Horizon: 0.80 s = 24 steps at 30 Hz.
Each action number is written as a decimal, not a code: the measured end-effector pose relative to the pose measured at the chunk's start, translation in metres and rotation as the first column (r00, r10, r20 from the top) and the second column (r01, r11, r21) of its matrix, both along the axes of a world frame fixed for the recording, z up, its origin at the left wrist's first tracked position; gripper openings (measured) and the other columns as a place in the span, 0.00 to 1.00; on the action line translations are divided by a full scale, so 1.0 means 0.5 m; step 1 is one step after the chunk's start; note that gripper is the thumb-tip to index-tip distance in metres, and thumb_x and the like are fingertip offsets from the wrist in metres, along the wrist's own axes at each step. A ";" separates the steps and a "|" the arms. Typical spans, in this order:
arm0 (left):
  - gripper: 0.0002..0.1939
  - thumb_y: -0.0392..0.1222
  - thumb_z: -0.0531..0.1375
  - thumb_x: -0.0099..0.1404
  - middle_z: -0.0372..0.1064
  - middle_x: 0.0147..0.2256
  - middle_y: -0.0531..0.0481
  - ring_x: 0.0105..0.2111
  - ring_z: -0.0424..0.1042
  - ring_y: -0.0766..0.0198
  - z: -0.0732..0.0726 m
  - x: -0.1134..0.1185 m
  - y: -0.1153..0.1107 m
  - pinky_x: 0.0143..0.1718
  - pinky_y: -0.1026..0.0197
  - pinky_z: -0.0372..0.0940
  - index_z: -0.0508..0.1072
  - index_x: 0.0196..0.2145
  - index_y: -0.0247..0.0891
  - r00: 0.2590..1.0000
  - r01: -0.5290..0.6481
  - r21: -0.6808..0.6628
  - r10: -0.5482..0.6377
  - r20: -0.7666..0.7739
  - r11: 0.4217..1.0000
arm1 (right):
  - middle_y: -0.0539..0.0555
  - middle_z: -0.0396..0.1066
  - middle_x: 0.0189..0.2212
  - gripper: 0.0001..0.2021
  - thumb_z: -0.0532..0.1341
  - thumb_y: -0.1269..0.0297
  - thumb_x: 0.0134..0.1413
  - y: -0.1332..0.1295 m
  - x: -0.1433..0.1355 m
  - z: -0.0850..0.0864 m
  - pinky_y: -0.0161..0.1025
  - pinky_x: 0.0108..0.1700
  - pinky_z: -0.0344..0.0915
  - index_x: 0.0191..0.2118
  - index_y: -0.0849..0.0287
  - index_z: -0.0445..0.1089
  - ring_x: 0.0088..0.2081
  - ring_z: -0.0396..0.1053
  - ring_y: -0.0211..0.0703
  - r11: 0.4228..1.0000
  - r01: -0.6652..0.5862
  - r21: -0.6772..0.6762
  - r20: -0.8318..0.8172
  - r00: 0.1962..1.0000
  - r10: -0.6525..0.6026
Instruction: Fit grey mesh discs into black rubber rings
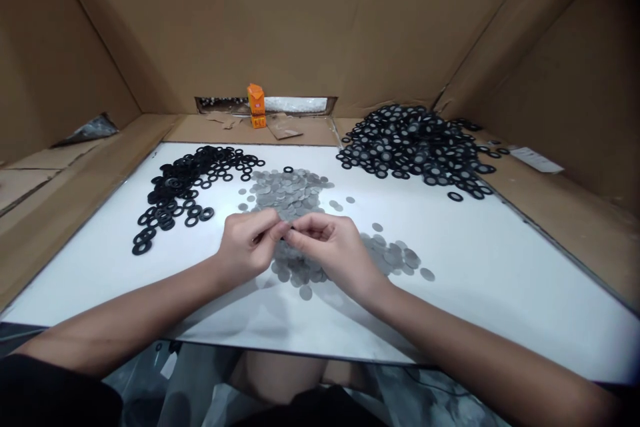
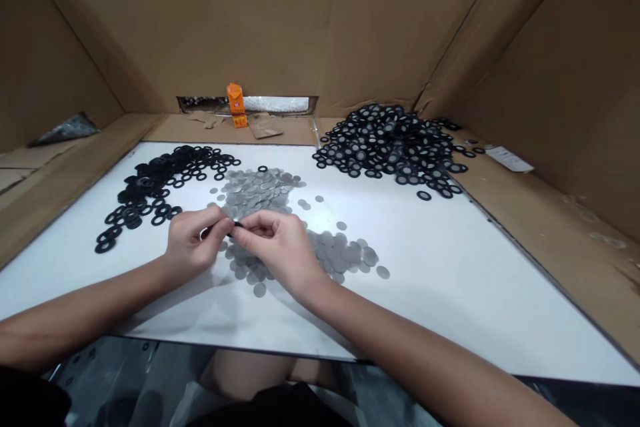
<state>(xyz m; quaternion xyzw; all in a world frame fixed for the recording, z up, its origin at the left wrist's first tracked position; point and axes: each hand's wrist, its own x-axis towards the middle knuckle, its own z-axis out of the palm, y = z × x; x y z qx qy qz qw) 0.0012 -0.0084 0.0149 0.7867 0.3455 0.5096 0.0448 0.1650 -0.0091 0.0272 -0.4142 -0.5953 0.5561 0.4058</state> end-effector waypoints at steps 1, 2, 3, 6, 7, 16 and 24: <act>0.18 0.37 0.54 0.66 0.49 0.15 0.58 0.16 0.50 0.73 -0.001 -0.002 0.002 0.18 0.67 0.48 0.56 0.19 0.37 1.000 0.024 -0.054 -0.024 -0.005 0.998 | 0.50 0.69 0.24 0.11 0.67 0.57 0.46 -0.001 0.001 0.002 0.35 0.28 0.60 0.26 0.60 0.72 0.26 0.64 0.36 1.000 0.015 0.005 0.012 1.000 -0.015; 0.19 0.39 0.53 0.68 0.51 0.16 0.58 0.16 0.52 0.73 -0.002 -0.004 0.005 0.18 0.67 0.49 0.56 0.19 0.37 0.998 0.058 -0.126 -0.060 -0.010 0.990 | 0.50 0.69 0.23 0.10 0.67 0.58 0.45 -0.002 0.002 0.004 0.35 0.28 0.60 0.26 0.60 0.72 0.26 0.64 0.36 1.000 0.030 0.007 0.022 0.999 -0.030; 0.20 0.41 0.52 0.69 0.53 0.16 0.57 0.17 0.54 0.72 -0.004 -0.007 0.009 0.19 0.67 0.50 0.56 0.19 0.37 0.995 0.098 -0.206 -0.102 -0.009 0.974 | 0.50 0.68 0.23 0.10 0.66 0.59 0.45 -0.003 0.003 0.007 0.34 0.27 0.60 0.26 0.60 0.71 0.25 0.63 0.36 0.999 0.043 0.005 0.028 0.999 -0.043; 0.19 0.47 0.49 0.70 0.57 0.18 0.56 0.19 0.57 0.70 -0.015 -0.015 0.017 0.21 0.66 0.53 0.58 0.22 0.38 0.974 0.225 -0.416 -0.221 0.057 0.881 | 0.49 0.68 0.22 0.09 0.67 0.61 0.45 -0.004 0.006 0.009 0.34 0.27 0.60 0.25 0.60 0.71 0.25 0.63 0.36 0.998 0.061 -0.023 0.017 0.998 -0.060; 0.18 0.49 0.49 0.71 0.57 0.18 0.56 0.19 0.58 0.70 -0.019 -0.016 0.019 0.21 0.66 0.54 0.58 0.24 0.38 0.963 0.270 -0.467 -0.250 0.105 0.842 | 0.49 0.68 0.22 0.09 0.67 0.61 0.45 -0.003 0.008 0.008 0.34 0.28 0.60 0.25 0.60 0.71 0.25 0.63 0.36 0.997 0.066 -0.033 0.003 0.998 -0.065; 0.17 0.54 0.53 0.68 0.54 0.17 0.60 0.14 0.52 0.73 -0.031 -0.004 0.018 0.16 0.67 0.48 0.57 0.29 0.39 0.859 0.492 -0.659 -0.194 0.474 0.569 | 0.50 0.72 0.27 0.11 0.68 0.57 0.47 0.008 0.022 0.000 0.35 0.35 0.63 0.30 0.61 0.74 0.30 0.68 0.37 0.991 -0.045 -0.124 -0.132 0.991 0.029; 0.17 0.50 0.52 0.69 0.55 0.19 0.57 0.19 0.55 0.71 -0.023 -0.009 0.015 0.20 0.66 0.50 0.60 0.27 0.37 0.955 0.294 -0.531 -0.229 0.186 0.795 | 0.50 0.71 0.25 0.10 0.67 0.59 0.46 0.004 0.019 -0.004 0.36 0.32 0.62 0.30 0.60 0.75 0.28 0.66 0.37 0.995 0.069 -0.065 -0.038 0.997 -0.072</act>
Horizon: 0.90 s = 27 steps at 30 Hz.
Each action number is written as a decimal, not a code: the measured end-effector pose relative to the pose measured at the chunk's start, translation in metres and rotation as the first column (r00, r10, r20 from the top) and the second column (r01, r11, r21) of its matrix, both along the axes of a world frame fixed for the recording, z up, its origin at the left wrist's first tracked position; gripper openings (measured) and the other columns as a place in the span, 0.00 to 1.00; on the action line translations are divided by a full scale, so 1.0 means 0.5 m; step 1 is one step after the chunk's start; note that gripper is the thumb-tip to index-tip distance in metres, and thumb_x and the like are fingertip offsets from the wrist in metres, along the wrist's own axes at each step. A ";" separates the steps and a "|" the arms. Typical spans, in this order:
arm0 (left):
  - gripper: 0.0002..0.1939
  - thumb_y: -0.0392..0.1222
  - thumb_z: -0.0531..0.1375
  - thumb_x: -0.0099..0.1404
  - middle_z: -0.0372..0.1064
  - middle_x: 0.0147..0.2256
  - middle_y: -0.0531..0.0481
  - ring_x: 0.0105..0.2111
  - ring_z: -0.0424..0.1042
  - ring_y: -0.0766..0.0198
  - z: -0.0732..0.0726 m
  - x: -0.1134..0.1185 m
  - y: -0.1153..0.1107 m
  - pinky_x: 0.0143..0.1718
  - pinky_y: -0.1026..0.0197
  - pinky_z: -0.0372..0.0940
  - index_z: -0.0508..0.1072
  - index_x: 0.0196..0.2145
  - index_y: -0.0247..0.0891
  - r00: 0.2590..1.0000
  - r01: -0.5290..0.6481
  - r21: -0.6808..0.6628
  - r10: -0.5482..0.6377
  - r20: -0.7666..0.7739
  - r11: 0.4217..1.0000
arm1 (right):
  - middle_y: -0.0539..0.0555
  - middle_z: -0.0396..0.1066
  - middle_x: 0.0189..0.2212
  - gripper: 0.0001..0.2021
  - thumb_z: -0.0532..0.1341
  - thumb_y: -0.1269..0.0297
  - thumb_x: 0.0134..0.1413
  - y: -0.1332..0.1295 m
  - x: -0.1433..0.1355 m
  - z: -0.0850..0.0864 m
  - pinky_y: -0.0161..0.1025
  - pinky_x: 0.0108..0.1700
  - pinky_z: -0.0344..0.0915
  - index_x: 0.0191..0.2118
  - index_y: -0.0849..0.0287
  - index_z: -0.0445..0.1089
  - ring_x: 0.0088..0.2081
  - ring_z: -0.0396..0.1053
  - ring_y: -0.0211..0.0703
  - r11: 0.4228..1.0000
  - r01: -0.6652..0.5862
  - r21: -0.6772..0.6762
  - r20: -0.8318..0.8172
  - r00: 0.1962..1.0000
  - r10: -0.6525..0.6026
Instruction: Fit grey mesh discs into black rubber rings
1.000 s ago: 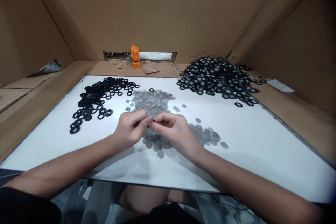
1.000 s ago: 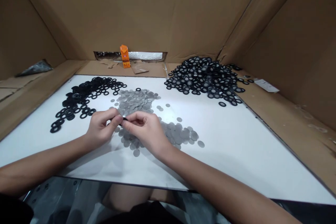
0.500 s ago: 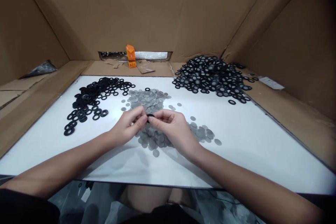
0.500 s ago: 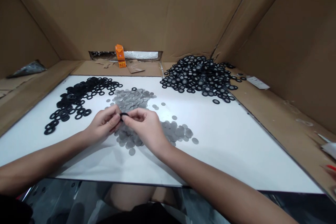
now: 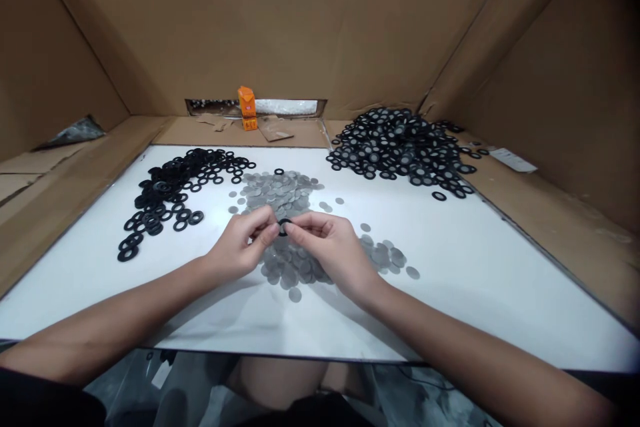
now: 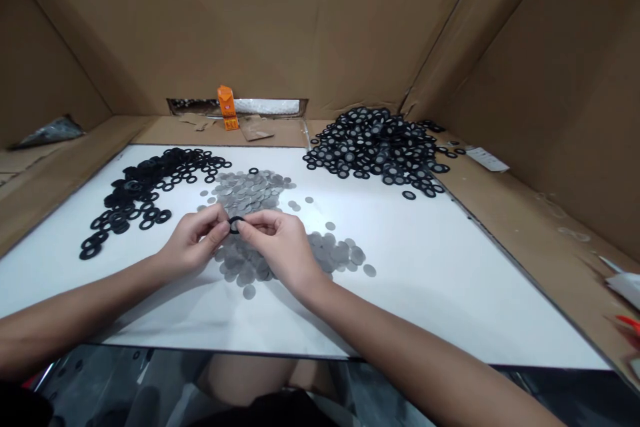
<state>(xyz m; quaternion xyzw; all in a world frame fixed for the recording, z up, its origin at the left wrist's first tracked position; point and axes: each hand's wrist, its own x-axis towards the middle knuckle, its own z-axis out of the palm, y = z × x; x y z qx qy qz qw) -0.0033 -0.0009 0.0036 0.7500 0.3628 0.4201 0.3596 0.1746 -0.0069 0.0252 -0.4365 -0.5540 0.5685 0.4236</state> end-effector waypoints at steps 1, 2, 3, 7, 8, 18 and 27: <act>0.17 0.51 0.52 0.69 0.56 0.19 0.57 0.19 0.56 0.71 0.001 0.000 0.000 0.20 0.66 0.50 0.60 0.26 0.37 1.000 0.007 -0.010 -0.007 -0.001 1.000 | 0.50 0.71 0.25 0.09 0.67 0.59 0.46 0.000 0.000 0.000 0.36 0.31 0.62 0.30 0.60 0.75 0.28 0.66 0.37 1.000 0.001 0.012 0.010 1.000 -0.001; 0.17 0.51 0.52 0.69 0.55 0.18 0.58 0.18 0.55 0.71 0.001 0.000 0.000 0.19 0.66 0.49 0.59 0.27 0.38 0.999 0.024 -0.051 -0.023 0.024 0.998 | 0.50 0.71 0.25 0.09 0.67 0.59 0.47 -0.001 0.001 0.001 0.35 0.30 0.61 0.30 0.60 0.74 0.28 0.66 0.37 1.000 -0.002 0.024 0.018 1.000 0.001; 0.18 0.52 0.52 0.69 0.55 0.17 0.59 0.16 0.54 0.72 0.000 0.002 0.001 0.18 0.67 0.49 0.58 0.27 0.38 0.997 0.048 -0.109 -0.041 0.068 0.993 | 0.50 0.71 0.26 0.09 0.66 0.59 0.47 -0.001 0.001 0.002 0.35 0.30 0.61 0.30 0.60 0.74 0.27 0.66 0.37 0.999 -0.010 0.032 0.028 1.000 0.009; 0.19 0.55 0.53 0.67 0.53 0.16 0.60 0.14 0.50 0.73 -0.007 0.009 0.004 0.15 0.67 0.48 0.57 0.27 0.39 0.975 0.124 -0.283 -0.064 0.212 0.951 | 0.48 0.66 0.22 0.11 0.66 0.58 0.47 0.000 0.003 0.007 0.34 0.25 0.56 0.27 0.60 0.69 0.23 0.60 0.34 0.999 -0.036 0.030 0.095 0.995 0.033; 0.19 0.55 0.53 0.67 0.52 0.15 0.61 0.13 0.50 0.73 -0.009 0.010 0.005 0.15 0.67 0.47 0.56 0.27 0.39 0.975 0.124 -0.287 -0.063 0.213 0.950 | 0.47 0.64 0.20 0.11 0.66 0.58 0.47 0.000 0.003 0.008 0.34 0.24 0.55 0.25 0.59 0.68 0.22 0.58 0.33 0.999 -0.029 0.033 0.115 0.993 0.025; 0.19 0.54 0.52 0.68 0.49 0.16 0.61 0.14 0.51 0.73 -0.017 0.006 0.006 0.15 0.67 0.47 0.55 0.27 0.40 0.982 0.138 -0.227 -0.103 0.161 0.964 | 0.47 0.65 0.21 0.11 0.67 0.58 0.46 0.001 0.004 0.003 0.33 0.25 0.54 0.25 0.60 0.68 0.22 0.59 0.33 0.998 -0.057 -0.007 0.052 0.997 0.057; 0.17 0.54 0.53 0.68 0.54 0.18 0.60 0.14 0.52 0.73 -0.023 0.007 0.015 0.15 0.68 0.48 0.58 0.29 0.39 0.964 0.170 -0.310 -0.092 0.250 0.935 | 0.50 0.71 0.23 0.14 0.70 0.54 0.41 0.018 0.022 0.000 0.34 0.31 0.62 0.29 0.61 0.76 0.27 0.66 0.36 0.981 -0.135 -0.140 -0.111 0.986 0.120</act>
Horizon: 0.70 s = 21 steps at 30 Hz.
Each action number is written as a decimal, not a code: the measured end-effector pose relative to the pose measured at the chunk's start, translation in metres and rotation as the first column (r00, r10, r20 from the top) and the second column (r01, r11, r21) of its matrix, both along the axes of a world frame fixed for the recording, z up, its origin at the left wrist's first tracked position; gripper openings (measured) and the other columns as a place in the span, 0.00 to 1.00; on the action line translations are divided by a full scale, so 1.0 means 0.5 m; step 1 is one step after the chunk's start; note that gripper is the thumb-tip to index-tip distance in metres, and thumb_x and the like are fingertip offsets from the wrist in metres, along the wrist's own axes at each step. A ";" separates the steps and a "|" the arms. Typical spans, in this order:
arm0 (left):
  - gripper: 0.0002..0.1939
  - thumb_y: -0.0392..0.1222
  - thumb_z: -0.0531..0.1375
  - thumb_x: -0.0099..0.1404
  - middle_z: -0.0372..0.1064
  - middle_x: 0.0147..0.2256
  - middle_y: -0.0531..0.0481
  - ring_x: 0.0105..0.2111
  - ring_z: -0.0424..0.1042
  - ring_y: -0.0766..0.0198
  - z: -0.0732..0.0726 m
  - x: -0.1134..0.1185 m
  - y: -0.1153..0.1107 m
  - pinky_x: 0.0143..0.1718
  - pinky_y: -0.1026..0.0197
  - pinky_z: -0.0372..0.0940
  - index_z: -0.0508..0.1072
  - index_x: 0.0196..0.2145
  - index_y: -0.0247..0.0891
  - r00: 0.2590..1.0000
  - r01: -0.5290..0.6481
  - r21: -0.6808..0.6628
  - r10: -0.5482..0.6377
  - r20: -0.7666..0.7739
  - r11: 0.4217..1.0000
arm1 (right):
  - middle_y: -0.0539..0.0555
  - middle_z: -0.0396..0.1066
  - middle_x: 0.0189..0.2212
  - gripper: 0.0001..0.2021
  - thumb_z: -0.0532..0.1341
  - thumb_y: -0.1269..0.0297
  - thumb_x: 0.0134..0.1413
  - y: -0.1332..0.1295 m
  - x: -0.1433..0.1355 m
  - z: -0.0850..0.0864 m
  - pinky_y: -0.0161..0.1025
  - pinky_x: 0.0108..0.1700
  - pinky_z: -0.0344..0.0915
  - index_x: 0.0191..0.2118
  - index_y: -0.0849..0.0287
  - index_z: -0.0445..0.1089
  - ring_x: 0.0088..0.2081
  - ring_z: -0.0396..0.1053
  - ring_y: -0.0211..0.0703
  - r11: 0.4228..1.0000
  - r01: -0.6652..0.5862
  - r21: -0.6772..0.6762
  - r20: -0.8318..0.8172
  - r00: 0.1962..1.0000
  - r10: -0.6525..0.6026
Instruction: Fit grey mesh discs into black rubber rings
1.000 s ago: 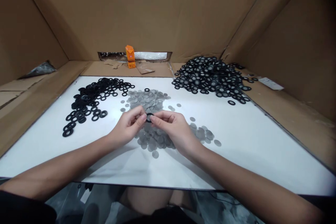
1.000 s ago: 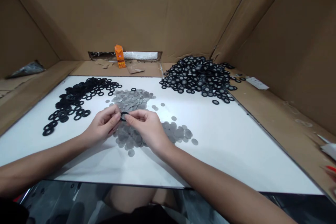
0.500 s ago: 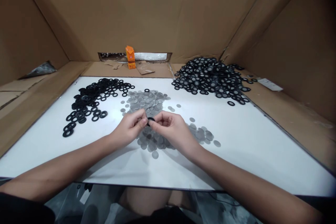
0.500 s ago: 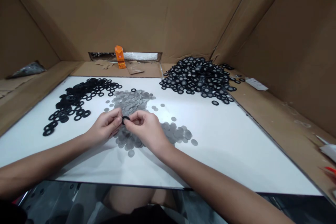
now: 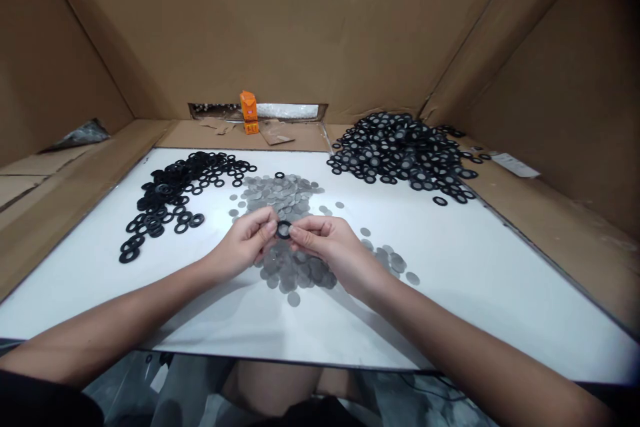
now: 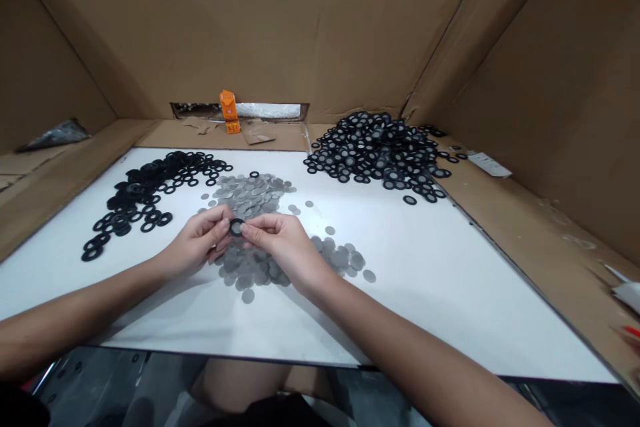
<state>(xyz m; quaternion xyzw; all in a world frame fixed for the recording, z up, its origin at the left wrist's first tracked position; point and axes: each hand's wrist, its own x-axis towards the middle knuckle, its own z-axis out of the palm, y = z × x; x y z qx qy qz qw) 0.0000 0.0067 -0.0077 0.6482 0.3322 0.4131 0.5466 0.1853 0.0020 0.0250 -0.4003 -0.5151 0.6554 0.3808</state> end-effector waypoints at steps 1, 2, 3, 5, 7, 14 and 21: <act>0.17 0.54 0.53 0.68 0.54 0.18 0.60 0.14 0.52 0.73 0.002 -0.001 -0.001 0.16 0.68 0.48 0.58 0.29 0.39 1.000 -0.004 0.016 0.004 -0.012 1.000 | 0.50 0.71 0.23 0.14 0.71 0.54 0.41 -0.001 -0.001 0.001 0.34 0.32 0.62 0.29 0.61 0.76 0.27 0.67 0.36 1.000 0.007 -0.002 -0.004 1.000 -0.007; 0.17 0.54 0.52 0.68 0.55 0.18 0.60 0.14 0.52 0.73 0.005 -0.001 -0.002 0.16 0.67 0.48 0.59 0.29 0.39 1.000 -0.008 0.035 0.009 -0.025 0.999 | 0.51 0.71 0.24 0.14 0.71 0.54 0.41 -0.002 -0.001 0.001 0.35 0.32 0.63 0.29 0.61 0.76 0.28 0.67 0.36 1.000 0.017 -0.007 -0.009 1.000 -0.017; 0.17 0.54 0.52 0.69 0.55 0.18 0.59 0.14 0.52 0.73 0.008 -0.002 -0.004 0.16 0.67 0.48 0.59 0.29 0.38 0.999 -0.011 0.056 0.013 -0.041 0.998 | 0.51 0.71 0.24 0.14 0.71 0.55 0.41 -0.002 -0.002 0.002 0.35 0.33 0.63 0.29 0.61 0.76 0.28 0.67 0.36 0.999 0.029 -0.016 -0.015 0.999 -0.029; 0.16 0.53 0.51 0.69 0.56 0.18 0.59 0.15 0.53 0.73 0.016 -0.003 -0.008 0.17 0.67 0.49 0.59 0.30 0.38 0.996 -0.021 0.102 0.029 -0.081 0.995 | 0.51 0.71 0.25 0.13 0.72 0.56 0.40 -0.002 -0.002 0.002 0.35 0.34 0.63 0.28 0.61 0.76 0.29 0.67 0.36 0.998 0.044 -0.041 -0.025 0.999 -0.045; 0.16 0.51 0.50 0.70 0.58 0.20 0.58 0.17 0.55 0.72 0.023 -0.006 -0.012 0.18 0.67 0.51 0.60 0.30 0.38 0.990 -0.031 0.148 0.051 -0.135 0.988 | 0.50 0.71 0.24 0.12 0.72 0.58 0.40 -0.001 -0.001 0.001 0.34 0.35 0.63 0.27 0.61 0.75 0.28 0.67 0.35 0.997 0.042 -0.062 -0.028 0.999 -0.043; 0.12 0.45 0.51 0.70 0.59 0.22 0.56 0.20 0.59 0.70 0.021 -0.018 -0.013 0.23 0.66 0.54 0.61 0.29 0.38 0.941 -0.008 0.391 0.139 -0.309 0.921 | 0.49 0.69 0.24 0.11 0.73 0.62 0.39 -0.004 0.003 0.001 0.34 0.39 0.64 0.24 0.61 0.73 0.31 0.69 0.36 0.980 -0.011 -0.198 -0.166 0.986 -0.023; 0.13 0.46 0.53 0.68 0.61 0.22 0.56 0.19 0.59 0.73 0.032 -0.010 -0.015 0.21 0.68 0.55 0.59 0.29 0.37 0.979 0.013 0.150 0.017 -0.201 0.989 | 0.49 0.70 0.24 0.10 0.71 0.60 0.42 0.002 0.004 0.005 0.35 0.36 0.63 0.26 0.61 0.74 0.29 0.67 0.36 0.999 0.025 -0.035 -0.020 0.999 -0.026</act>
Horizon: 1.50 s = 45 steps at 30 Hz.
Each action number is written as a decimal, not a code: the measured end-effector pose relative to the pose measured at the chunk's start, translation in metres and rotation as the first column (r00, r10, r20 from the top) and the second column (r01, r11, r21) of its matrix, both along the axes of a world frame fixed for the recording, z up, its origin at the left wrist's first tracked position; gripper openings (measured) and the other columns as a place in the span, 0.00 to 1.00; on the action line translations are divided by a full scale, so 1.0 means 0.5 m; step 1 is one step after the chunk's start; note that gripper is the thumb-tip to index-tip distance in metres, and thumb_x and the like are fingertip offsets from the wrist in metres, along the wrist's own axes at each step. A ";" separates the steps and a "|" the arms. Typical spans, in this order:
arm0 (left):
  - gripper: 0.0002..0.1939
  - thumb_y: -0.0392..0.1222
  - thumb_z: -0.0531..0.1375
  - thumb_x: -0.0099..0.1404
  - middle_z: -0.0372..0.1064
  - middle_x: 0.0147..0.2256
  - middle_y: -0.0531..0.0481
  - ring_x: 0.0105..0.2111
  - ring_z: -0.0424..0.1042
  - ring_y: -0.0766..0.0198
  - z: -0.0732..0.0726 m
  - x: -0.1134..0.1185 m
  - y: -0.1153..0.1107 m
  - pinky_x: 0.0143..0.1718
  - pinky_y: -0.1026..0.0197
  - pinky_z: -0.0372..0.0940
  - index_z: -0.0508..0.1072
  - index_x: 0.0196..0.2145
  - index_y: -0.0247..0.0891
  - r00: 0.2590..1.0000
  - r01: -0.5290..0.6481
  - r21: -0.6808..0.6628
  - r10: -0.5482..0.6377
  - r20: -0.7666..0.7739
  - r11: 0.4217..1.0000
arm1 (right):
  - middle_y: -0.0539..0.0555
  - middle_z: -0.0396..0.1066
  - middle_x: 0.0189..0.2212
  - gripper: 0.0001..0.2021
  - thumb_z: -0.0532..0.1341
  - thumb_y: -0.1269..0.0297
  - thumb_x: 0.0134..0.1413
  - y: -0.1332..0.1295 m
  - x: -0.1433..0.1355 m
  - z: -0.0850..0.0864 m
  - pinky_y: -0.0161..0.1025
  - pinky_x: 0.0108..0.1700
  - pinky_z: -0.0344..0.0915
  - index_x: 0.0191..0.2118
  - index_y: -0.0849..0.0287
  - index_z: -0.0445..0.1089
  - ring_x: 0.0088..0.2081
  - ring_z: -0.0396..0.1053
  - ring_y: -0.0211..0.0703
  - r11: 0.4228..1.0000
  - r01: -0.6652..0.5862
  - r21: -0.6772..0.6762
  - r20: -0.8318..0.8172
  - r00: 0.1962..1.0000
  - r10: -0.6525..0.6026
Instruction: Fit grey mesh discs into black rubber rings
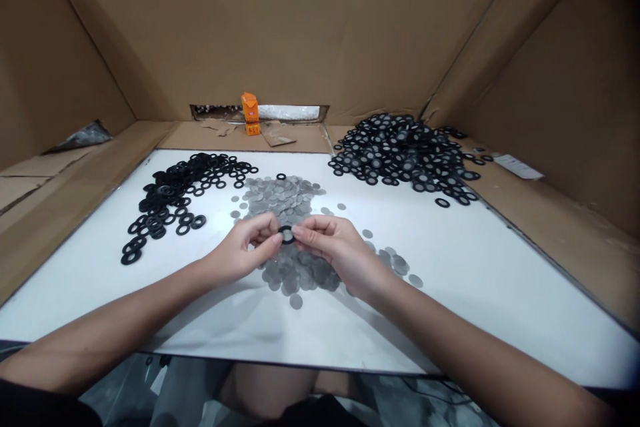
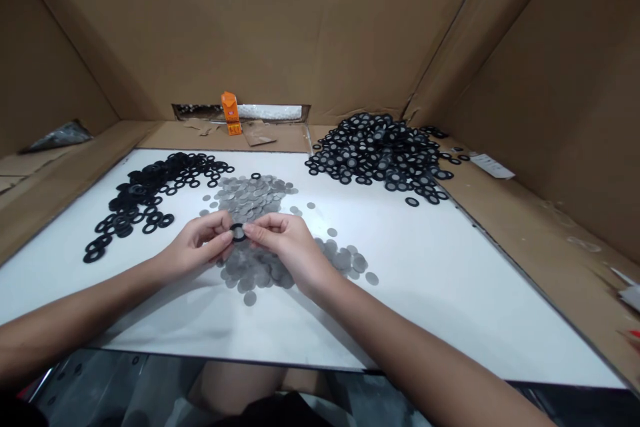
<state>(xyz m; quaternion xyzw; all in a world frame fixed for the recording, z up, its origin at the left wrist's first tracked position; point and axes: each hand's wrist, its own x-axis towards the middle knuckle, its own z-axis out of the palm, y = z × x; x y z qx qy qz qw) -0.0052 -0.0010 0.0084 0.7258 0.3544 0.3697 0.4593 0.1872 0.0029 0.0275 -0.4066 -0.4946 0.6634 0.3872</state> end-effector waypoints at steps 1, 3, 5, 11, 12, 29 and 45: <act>0.12 0.46 0.54 0.68 0.61 0.22 0.57 0.18 0.58 0.74 0.002 0.004 -0.002 0.20 0.69 0.54 0.59 0.29 0.37 0.999 0.002 -0.085 0.001 0.035 0.996 | 0.49 0.69 0.24 0.10 0.71 0.60 0.42 0.001 -0.001 0.000 0.35 0.36 0.62 0.26 0.61 0.74 0.29 0.66 0.36 0.999 0.011 0.045 0.034 0.999 -0.013; 0.12 0.46 0.56 0.67 0.61 0.22 0.58 0.16 0.57 0.75 0.001 0.010 -0.004 0.18 0.70 0.52 0.60 0.31 0.37 0.996 -0.008 -0.207 0.026 0.084 0.978 | 0.49 0.70 0.24 0.10 0.69 0.59 0.44 0.001 -0.002 0.001 0.35 0.35 0.62 0.27 0.61 0.74 0.29 0.66 0.36 0.994 0.021 0.109 0.082 0.996 -0.030; 0.12 0.47 0.57 0.66 0.62 0.21 0.59 0.15 0.57 0.76 -0.004 0.014 -0.003 0.16 0.71 0.52 0.60 0.31 0.37 0.990 -0.028 -0.267 0.064 0.128 0.963 | 0.50 0.70 0.25 0.11 0.67 0.57 0.47 0.001 -0.003 0.001 0.35 0.35 0.62 0.28 0.61 0.73 0.30 0.67 0.36 0.989 0.024 0.148 0.117 0.992 -0.041; 0.12 0.46 0.58 0.64 0.65 0.21 0.57 0.13 0.61 0.75 -0.012 0.014 0.006 0.15 0.71 0.53 0.62 0.31 0.36 0.982 -0.056 -0.266 0.101 0.162 0.962 | 0.49 0.69 0.26 0.09 0.64 0.58 0.50 0.003 -0.003 -0.006 0.35 0.30 0.61 0.31 0.59 0.70 0.27 0.66 0.37 0.966 -0.017 0.260 0.310 0.948 -0.067; 0.11 0.45 0.57 0.65 0.65 0.21 0.57 0.14 0.61 0.74 -0.011 0.014 0.006 0.15 0.71 0.54 0.62 0.30 0.36 0.986 -0.055 -0.252 0.092 0.138 0.966 | 0.49 0.70 0.26 0.08 0.63 0.59 0.50 0.003 -0.004 -0.007 0.35 0.30 0.62 0.33 0.59 0.70 0.28 0.66 0.37 0.963 -0.037 0.266 0.333 0.941 -0.056; 0.15 0.46 0.49 0.69 0.57 0.16 0.59 0.17 0.60 0.69 -0.003 0.013 -0.007 0.22 0.65 0.54 0.55 0.26 0.40 0.945 -0.131 0.154 0.170 -0.278 0.979 | 0.48 0.67 0.23 0.04 0.60 0.67 0.52 -0.014 -0.011 -0.009 0.33 0.29 0.57 0.28 0.59 0.68 0.27 0.63 0.35 0.909 -0.099 0.406 0.423 0.901 -0.091; 0.20 0.54 0.50 0.68 0.56 0.12 0.59 0.12 0.58 0.70 0.001 0.029 -0.011 0.16 0.67 0.51 0.54 0.23 0.40 0.985 -0.172 -0.107 0.172 -0.008 0.979 | 0.50 0.69 0.26 0.09 0.63 0.59 0.53 -0.017 -0.021 -0.020 0.33 0.29 0.58 0.33 0.61 0.71 0.28 0.64 0.35 0.976 -0.086 0.202 0.149 0.987 0.056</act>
